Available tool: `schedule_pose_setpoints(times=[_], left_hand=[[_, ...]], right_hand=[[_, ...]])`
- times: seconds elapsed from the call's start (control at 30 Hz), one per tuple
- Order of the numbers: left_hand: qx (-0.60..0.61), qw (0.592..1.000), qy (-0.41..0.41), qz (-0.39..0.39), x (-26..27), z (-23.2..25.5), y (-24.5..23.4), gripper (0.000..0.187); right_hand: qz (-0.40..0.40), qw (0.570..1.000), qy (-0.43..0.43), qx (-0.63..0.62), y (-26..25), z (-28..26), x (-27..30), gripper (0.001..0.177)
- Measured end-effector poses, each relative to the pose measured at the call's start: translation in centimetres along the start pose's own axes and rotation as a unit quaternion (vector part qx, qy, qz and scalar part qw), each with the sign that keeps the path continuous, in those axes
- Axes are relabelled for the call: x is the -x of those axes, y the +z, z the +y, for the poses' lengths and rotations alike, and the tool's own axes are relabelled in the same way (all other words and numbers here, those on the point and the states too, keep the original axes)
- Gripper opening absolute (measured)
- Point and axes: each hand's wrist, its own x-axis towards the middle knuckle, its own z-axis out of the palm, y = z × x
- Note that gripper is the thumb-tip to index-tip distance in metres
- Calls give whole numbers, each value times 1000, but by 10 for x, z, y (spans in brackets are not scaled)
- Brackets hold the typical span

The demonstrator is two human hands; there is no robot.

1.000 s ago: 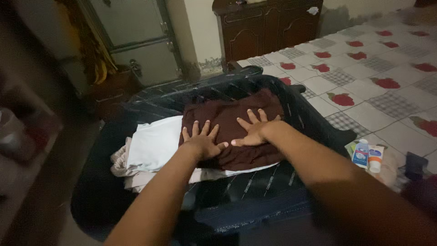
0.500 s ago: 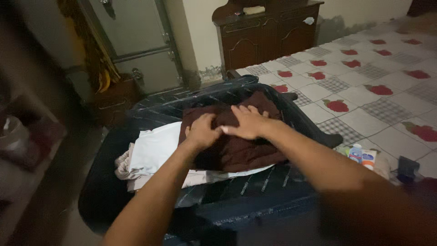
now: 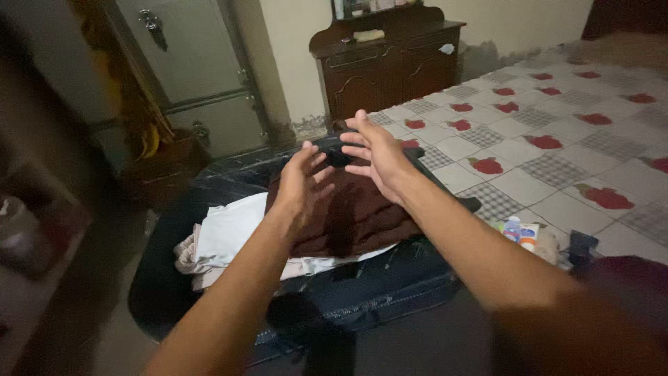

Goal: The person folds a brown cloth and a purple patterned cloth on a suitcase lid, then places them into an open suitcase. The person handles the items one at a time, smoothing and folding them before packing.

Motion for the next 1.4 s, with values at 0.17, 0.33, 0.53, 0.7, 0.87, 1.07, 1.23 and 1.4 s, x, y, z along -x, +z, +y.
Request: schedule_pose_setpoints(times=[0.17,0.33,0.53,0.7,0.87,1.07,1.23,1.4], left_hand=[[85,996,5,-23,39,16,30,73],[124,989,1,-77,64,16,74,68],[152,978,-25,-138,85,3,143,59],[149,966,-20,-211,98,-21,204,57],[162,965,-68,-193,112,-40,262,53],[154,956,-77,-238,127,-67,319,59],[135,955,-111,-239,134,-95,355,60],[144,944,-150,-255,136,-133,389,62]], right_hand=[[-19,995,-18,-99,-8,-26,36,86],[-9,989,-34,-144,-26,-48,70,88],[14,986,-51,-160,-68,-80,119,85],[36,983,-85,-160,-115,-100,158,84],[71,980,-89,-166,-165,-114,196,83],[125,977,-84,-153,-222,-122,238,82],[149,974,-86,-148,-264,-122,270,82],[189,970,-72,-137,-304,-119,301,80]])
